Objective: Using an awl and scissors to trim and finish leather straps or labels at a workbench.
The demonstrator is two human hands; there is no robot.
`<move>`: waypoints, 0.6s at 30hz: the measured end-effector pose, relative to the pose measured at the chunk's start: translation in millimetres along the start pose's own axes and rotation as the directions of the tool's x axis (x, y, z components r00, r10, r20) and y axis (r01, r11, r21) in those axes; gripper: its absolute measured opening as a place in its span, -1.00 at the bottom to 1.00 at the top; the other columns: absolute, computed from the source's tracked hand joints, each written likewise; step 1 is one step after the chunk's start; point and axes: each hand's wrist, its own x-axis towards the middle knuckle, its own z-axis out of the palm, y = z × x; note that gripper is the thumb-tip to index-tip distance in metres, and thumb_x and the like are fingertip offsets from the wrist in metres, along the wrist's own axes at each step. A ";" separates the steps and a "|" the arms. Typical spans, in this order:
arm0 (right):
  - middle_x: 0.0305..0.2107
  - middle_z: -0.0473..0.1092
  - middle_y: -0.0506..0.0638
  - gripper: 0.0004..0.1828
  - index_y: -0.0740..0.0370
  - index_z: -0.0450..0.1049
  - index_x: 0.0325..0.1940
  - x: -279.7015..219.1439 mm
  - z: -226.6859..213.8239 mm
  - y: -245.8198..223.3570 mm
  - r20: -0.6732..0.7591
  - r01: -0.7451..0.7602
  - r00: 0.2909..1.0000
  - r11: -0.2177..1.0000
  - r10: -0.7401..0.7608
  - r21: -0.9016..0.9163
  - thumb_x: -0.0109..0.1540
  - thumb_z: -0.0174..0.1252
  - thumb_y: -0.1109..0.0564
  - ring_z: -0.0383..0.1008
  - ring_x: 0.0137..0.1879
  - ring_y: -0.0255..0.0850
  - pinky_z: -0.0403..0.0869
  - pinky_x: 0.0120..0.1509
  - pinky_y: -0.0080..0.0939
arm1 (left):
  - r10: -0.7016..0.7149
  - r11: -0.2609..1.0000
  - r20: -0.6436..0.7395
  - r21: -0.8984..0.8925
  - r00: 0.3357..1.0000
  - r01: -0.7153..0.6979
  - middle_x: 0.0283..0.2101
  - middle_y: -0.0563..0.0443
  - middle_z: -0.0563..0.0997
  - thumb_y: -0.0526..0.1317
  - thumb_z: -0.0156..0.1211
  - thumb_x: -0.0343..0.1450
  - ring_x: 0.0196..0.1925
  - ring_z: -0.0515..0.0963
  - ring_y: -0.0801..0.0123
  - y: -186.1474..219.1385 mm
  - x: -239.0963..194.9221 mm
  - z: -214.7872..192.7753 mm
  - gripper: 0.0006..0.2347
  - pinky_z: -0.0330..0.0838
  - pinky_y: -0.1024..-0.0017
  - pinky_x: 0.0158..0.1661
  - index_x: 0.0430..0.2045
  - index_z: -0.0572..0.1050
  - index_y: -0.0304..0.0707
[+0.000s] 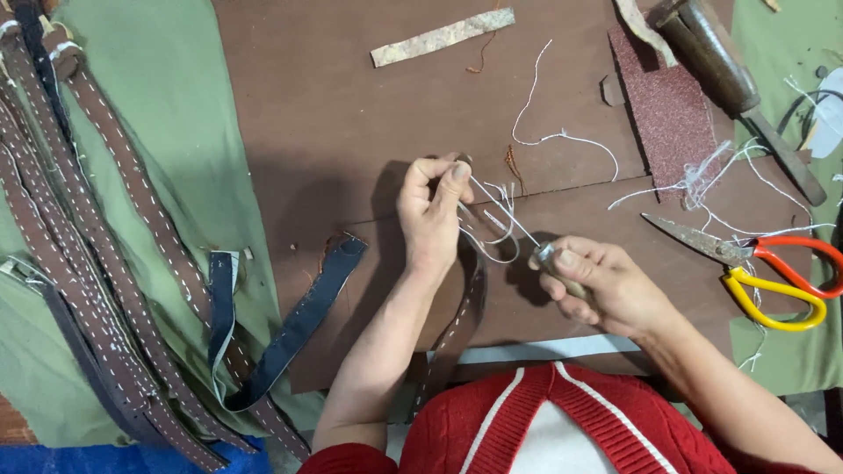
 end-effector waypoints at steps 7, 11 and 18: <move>-0.56 0.46 0.26 -0.76 0.52 0.46 -0.09 4.3 0.2 -14.6 -0.024 0.230 0.965 0.889 -0.260 -0.397 0.36 0.09 0.20 0.37 -0.70 -0.28 0.35 -0.74 -0.33 | -0.069 0.986 0.189 -0.135 0.980 0.096 -0.52 -0.06 0.62 -0.17 0.23 0.52 -0.44 0.57 0.50 -8.4 0.5 -3.1 -0.86 0.32 0.64 -0.38 -0.22 0.48 -0.22; -0.54 0.44 0.24 -0.74 0.51 0.46 -0.04 9.4 -3.2 -17.6 -0.035 0.270 0.948 0.860 -0.316 -0.433 0.37 0.07 0.18 0.38 -0.68 -0.24 0.38 -0.69 -0.29 | -0.118 0.950 0.274 -0.248 0.954 0.189 -0.07 -0.27 0.67 -0.21 0.30 0.49 -0.29 0.67 0.44 -22.3 -1.6 -2.6 -0.78 0.46 0.60 -0.28 -0.10 0.44 -0.30; -0.50 0.40 0.22 -0.78 0.50 0.44 -0.02 2.9 -9.3 -14.8 -0.111 0.285 0.916 0.821 -0.385 -0.495 0.40 0.05 0.21 0.36 -0.66 -0.25 0.37 -0.67 -0.32 | -0.151 0.888 0.299 -0.378 0.942 0.262 0.05 -0.27 0.61 -0.21 0.28 0.51 -0.23 0.66 0.43 -18.9 -4.5 -1.4 -0.76 0.55 0.54 -0.20 -0.06 0.41 -0.31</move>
